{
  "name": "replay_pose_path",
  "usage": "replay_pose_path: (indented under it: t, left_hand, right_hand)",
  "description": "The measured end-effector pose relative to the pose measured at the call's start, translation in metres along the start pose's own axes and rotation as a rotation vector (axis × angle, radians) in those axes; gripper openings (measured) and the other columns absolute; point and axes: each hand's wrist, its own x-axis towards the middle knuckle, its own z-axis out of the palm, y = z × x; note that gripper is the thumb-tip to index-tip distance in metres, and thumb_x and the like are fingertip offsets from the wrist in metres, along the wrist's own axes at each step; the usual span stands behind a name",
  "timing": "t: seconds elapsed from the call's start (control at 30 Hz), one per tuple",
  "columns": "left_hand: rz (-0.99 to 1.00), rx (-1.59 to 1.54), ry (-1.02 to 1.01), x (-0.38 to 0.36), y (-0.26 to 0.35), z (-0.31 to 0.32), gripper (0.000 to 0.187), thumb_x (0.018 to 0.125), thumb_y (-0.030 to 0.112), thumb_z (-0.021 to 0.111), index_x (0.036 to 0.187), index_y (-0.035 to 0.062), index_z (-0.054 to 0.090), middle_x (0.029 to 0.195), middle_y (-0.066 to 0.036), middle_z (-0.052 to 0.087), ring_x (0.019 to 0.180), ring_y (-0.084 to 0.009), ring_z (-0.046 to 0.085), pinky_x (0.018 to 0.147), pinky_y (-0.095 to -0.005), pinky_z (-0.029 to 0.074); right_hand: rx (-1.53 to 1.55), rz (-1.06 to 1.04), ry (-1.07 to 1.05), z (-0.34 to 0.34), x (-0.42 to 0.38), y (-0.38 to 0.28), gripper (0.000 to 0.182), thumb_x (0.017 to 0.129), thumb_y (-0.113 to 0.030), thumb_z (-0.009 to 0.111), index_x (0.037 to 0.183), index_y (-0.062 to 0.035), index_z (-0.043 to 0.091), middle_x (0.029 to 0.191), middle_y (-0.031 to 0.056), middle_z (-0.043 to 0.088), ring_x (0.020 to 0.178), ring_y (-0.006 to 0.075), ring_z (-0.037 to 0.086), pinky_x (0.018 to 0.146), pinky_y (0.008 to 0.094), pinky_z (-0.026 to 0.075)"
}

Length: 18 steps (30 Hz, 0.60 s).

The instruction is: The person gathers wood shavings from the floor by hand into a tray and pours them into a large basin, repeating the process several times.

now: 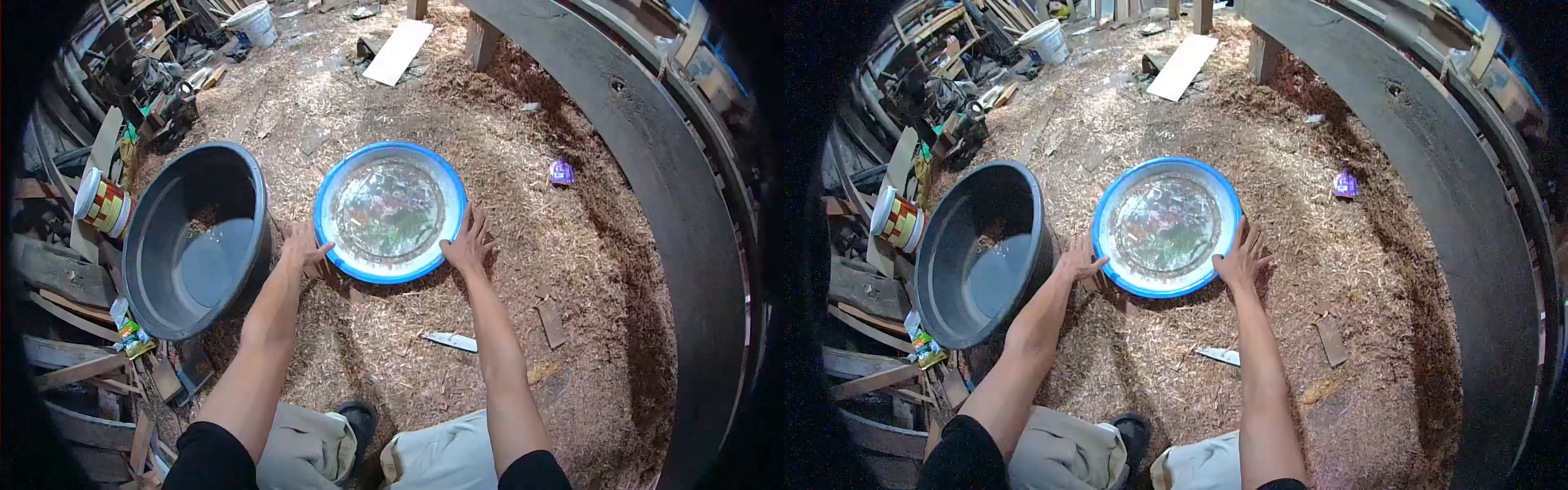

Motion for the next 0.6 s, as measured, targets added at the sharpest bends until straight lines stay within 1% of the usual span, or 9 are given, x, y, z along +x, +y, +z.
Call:
replay_pose_path:
  t: [0.07,0.1,0.2,0.23,0.27,0.33,0.47,0.53,0.6]
  left_hand:
    - [0.077,-0.032,-0.066,0.003,0.013,-0.007,0.113,0.083,0.078,0.044,0.154,-0.0022,0.008,0.162,-0.018,0.009,0.151,-0.0308,0.008,0.121,-0.0506,0.013]
    - [0.100,0.082,-0.038,0.004,0.022,-0.011,0.121,0.077,0.080,0.050,0.154,-0.0028,0.006,0.162,-0.017,0.011,0.151,-0.0282,0.010,0.122,-0.0475,0.012]
    - [0.225,-0.069,-0.096,0.016,0.019,-0.002,0.131,0.070,0.083,0.056,0.154,-0.0033,0.005,0.162,-0.018,0.012,0.150,-0.0296,0.010,0.122,-0.0483,0.010]
    - [0.288,0.020,-0.007,0.024,0.026,-0.008,0.135,0.066,0.082,0.061,0.154,-0.0034,0.004,0.161,-0.019,0.014,0.150,-0.0318,0.014,0.121,-0.0521,0.009]
    - [0.306,0.078,-0.045,0.029,0.034,-0.007,0.135,0.066,0.081,0.063,0.154,-0.0034,0.003,0.160,-0.021,0.016,0.149,-0.0339,0.017,0.121,-0.0548,0.008]
    - [0.297,0.134,0.050,0.016,0.061,-0.026,0.133,0.069,0.078,0.064,0.153,-0.0037,0.002,0.157,-0.024,0.023,0.145,-0.0363,0.025,0.120,-0.0557,0.008]
    - [0.461,0.018,0.061,0.044,0.045,-0.042,0.128,0.074,0.077,0.062,0.153,-0.0039,0.001,0.150,-0.029,0.035,0.141,-0.0375,0.035,0.121,-0.0526,0.012]
    - [0.530,-0.143,-0.032,0.020,0.038,-0.094,0.122,0.079,0.072,0.061,0.153,-0.0041,0.000,0.141,-0.030,0.045,0.134,-0.0389,0.043,0.120,-0.0484,0.019]
    - [0.576,-0.101,0.006,-0.031,0.062,-0.134,0.121,0.079,0.072,0.061,0.153,-0.0023,0.001,0.141,-0.030,0.046,0.132,-0.0400,0.045,0.118,-0.0492,0.023]
  right_hand:
    - [0.000,0.058,-0.033,0.003,0.008,-0.006,0.117,0.068,-0.037,0.071,0.158,-0.0203,-0.001,0.162,0.0220,-0.003,0.148,0.0463,0.002,0.102,0.0819,0.010]
    - [0.012,0.080,-0.026,-0.004,0.007,-0.005,0.120,0.069,-0.034,0.073,0.157,-0.0228,-0.007,0.162,0.0203,-0.006,0.148,0.0446,-0.004,0.103,0.0813,0.009]
    - [-0.008,0.250,-0.116,-0.027,0.004,0.000,0.125,0.068,-0.035,0.078,0.157,-0.0234,-0.009,0.162,0.0201,-0.009,0.148,0.0436,-0.006,0.104,0.0808,0.007]
    - [-0.011,0.288,-0.092,-0.033,0.003,0.002,0.125,0.068,-0.035,0.078,0.157,-0.0234,-0.009,0.162,0.0201,-0.009,0.148,0.0436,-0.006,0.104,0.0808,0.007]
    - [-0.016,0.278,-0.084,-0.036,0.000,0.006,0.127,0.066,-0.033,0.079,0.157,-0.0224,-0.009,0.162,0.0197,-0.010,0.148,0.0440,-0.007,0.104,0.0813,0.006]
    - [-0.027,0.258,-0.067,-0.040,-0.002,0.014,0.131,0.064,-0.031,0.082,0.157,-0.0204,-0.010,0.162,0.0190,-0.011,0.148,0.0447,-0.008,0.103,0.0825,0.003]
    - [-0.121,0.348,-0.071,-0.060,-0.009,-0.014,0.130,0.065,-0.031,0.082,0.157,-0.0197,-0.008,0.162,0.0197,-0.009,0.148,0.0451,-0.003,0.102,0.0834,0.007]
    - [-0.216,0.419,-0.100,-0.109,-0.024,-0.037,0.130,0.064,-0.028,0.082,0.157,-0.0196,-0.009,0.162,0.0198,-0.008,0.148,0.0452,0.000,0.101,0.0841,0.010]
    - [-0.228,0.444,-0.071,-0.158,-0.065,-0.022,0.128,0.065,-0.025,0.081,0.157,-0.0187,-0.009,0.162,0.0196,-0.008,0.148,0.0452,0.001,0.101,0.0843,0.010]
